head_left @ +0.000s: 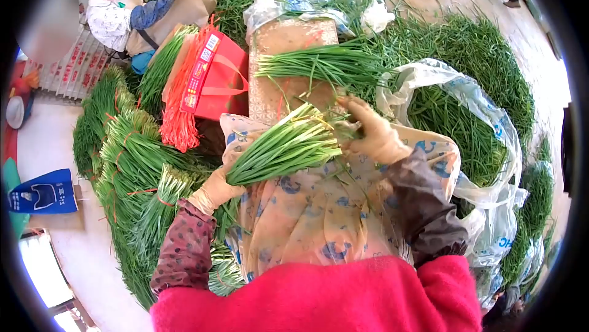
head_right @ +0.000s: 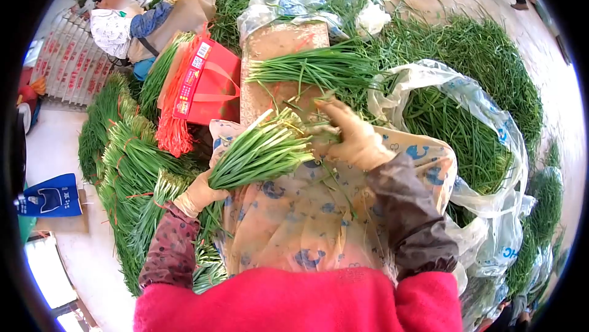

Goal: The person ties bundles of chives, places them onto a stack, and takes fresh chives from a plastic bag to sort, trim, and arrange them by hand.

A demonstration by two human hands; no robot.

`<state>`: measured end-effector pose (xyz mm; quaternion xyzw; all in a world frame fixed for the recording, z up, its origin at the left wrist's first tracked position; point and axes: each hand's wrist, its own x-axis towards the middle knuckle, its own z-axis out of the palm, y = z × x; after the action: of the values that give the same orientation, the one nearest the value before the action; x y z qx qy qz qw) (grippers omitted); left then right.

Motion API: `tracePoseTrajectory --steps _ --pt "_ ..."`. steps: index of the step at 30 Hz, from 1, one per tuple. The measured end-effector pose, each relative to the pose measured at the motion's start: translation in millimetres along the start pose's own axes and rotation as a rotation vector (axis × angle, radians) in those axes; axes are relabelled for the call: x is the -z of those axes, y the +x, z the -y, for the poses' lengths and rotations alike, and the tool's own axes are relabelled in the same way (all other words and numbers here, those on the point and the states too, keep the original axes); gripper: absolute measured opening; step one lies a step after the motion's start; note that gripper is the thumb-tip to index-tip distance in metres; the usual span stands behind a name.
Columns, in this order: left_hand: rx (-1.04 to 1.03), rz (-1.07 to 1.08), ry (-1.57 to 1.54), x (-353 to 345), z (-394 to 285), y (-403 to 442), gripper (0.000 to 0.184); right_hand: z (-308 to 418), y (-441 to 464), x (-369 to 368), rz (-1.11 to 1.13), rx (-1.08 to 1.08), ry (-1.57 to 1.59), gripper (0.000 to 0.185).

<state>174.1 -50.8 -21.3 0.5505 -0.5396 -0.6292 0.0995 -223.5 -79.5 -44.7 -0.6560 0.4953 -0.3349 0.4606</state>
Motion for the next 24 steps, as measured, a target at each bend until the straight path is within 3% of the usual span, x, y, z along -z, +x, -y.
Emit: tracePoseTrajectory --steps 2,3,4,6,7,8,10,14,16,18,20,22,23,24 --pt "0.044 0.058 -0.113 -1.3 -9.1 2.8 0.072 37.2 6.7 -11.7 0.081 0.002 0.138 0.092" --pt "0.057 0.047 -0.154 -3.0 -15.9 2.1 0.07 35.6 10.5 -26.3 0.126 0.045 0.433 0.099" --pt "0.05 0.044 -0.151 0.9 -18.6 3.0 0.07 43.0 7.9 -30.3 0.11 0.027 0.174 0.088" --pt "0.116 0.129 -0.105 10.3 -21.5 3.5 0.065 26.2 20.3 -41.5 0.104 -0.009 0.047 0.067" --pt "0.143 0.121 -0.163 10.4 -27.5 1.0 0.062 31.5 20.8 -36.6 0.098 -0.124 0.126 0.045" --pt "0.14 0.116 -0.172 11.7 -33.6 -1.1 0.062 20.0 22.4 -38.0 0.068 -0.073 0.353 0.034" --pt "0.276 0.202 -0.228 13.6 -39.2 -4.2 0.064 20.9 22.4 -29.9 -0.103 -0.222 0.389 0.028" --pt "0.18 0.343 -0.406 10.7 -24.0 0.2 0.072 18.0 24.4 16.0 -0.443 -0.392 0.573 0.021" --pt "0.119 0.312 -0.458 3.7 -30.1 -3.5 0.075 9.4 22.4 34.5 -0.439 -0.415 0.465 0.017" --pt "0.199 0.359 -0.476 2.7 -39.6 -8.0 0.076 7.3 21.7 49.0 -0.213 -0.487 0.015 0.024" --pt "0.21 0.408 -0.505 3.4 -28.0 -0.8 0.079 17.2 28.8 50.7 -0.018 -0.417 -0.233 0.041" --pt "0.21 0.419 -0.502 1.3 -15.9 6.5 0.08 41.9 35.9 39.4 -0.05 -0.336 0.075 0.06" --pt "0.18 0.477 -0.442 1.7 -15.6 10.8 0.079 63.1 44.1 36.3 0.059 -0.333 0.219 0.074" --pt "0.184 0.483 -0.438 0.6 -18.3 12.8 0.079 65.4 52.9 28.3 0.115 -0.236 0.195 0.075"
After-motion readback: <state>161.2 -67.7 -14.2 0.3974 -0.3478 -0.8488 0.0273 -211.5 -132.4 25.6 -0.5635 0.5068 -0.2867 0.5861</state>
